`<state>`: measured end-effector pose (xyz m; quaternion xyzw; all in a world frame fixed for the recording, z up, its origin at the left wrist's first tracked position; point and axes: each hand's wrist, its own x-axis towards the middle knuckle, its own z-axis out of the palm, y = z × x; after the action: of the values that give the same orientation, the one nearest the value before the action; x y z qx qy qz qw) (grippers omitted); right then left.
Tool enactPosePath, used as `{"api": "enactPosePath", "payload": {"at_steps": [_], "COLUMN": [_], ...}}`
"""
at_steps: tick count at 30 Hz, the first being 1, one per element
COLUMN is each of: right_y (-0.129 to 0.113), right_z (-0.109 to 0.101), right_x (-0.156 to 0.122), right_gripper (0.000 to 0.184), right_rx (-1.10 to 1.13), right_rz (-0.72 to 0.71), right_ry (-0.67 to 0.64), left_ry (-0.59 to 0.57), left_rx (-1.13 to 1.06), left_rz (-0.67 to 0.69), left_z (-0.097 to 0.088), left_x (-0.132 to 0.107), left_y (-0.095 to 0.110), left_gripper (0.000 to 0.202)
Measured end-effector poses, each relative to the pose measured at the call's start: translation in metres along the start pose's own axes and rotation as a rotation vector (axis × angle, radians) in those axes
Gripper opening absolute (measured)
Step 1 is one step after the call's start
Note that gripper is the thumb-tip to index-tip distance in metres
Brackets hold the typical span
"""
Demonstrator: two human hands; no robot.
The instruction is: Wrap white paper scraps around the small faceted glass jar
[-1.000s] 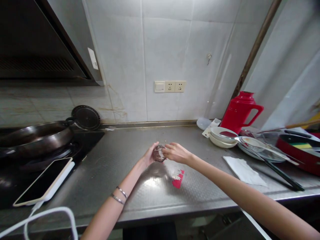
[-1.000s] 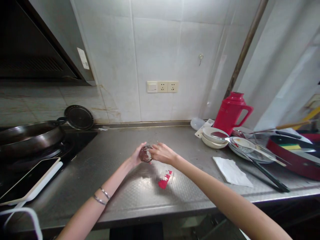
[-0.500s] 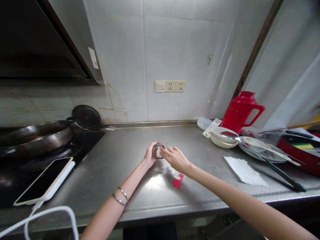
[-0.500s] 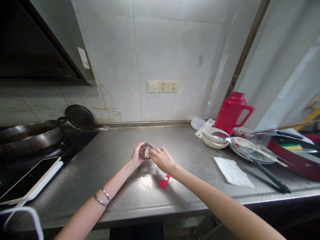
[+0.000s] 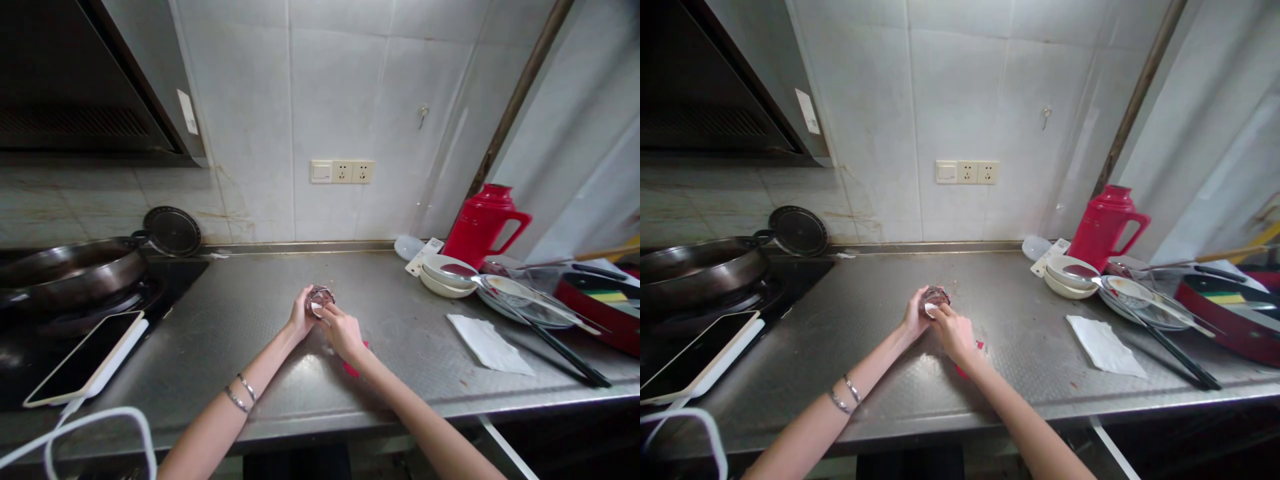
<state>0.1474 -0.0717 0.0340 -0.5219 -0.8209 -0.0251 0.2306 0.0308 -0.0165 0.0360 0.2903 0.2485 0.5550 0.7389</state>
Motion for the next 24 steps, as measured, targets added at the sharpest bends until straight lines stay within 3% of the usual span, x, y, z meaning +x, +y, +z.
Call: {"api": "enactPosePath", "payload": {"at_steps": [6,10,13,18,24], "right_y": [0.024,0.036,0.040,0.042,0.035], "right_z": [-0.027,-0.046,-0.056,-0.061,-0.048], "right_x": [0.007,0.018,0.028,0.036,0.025], "right_gripper": [0.027,0.020,0.020,0.023,0.028], "right_rx": [-0.262,-0.412,-0.483,-0.518,-0.379], "right_rz": [-0.303,-0.573,-0.675,-0.657,-0.423], "right_ry": [-0.107,-0.165,-0.155,-0.119,-0.140], "left_ry": [-0.191,-0.156,-0.192,-0.117,0.004], "left_rx": [-0.032,0.060,0.107,0.128,0.065], "left_rz": [-0.134,-0.314,-0.346,-0.167,0.000], "left_z": [-0.008,-0.011,-0.011,-0.003,0.011], "left_x": [0.001,-0.001,-0.001,0.002,-0.004], "left_y": [0.019,0.031,0.030,0.020,0.014], "left_gripper": [0.036,0.039,0.038,0.029,0.029]}}
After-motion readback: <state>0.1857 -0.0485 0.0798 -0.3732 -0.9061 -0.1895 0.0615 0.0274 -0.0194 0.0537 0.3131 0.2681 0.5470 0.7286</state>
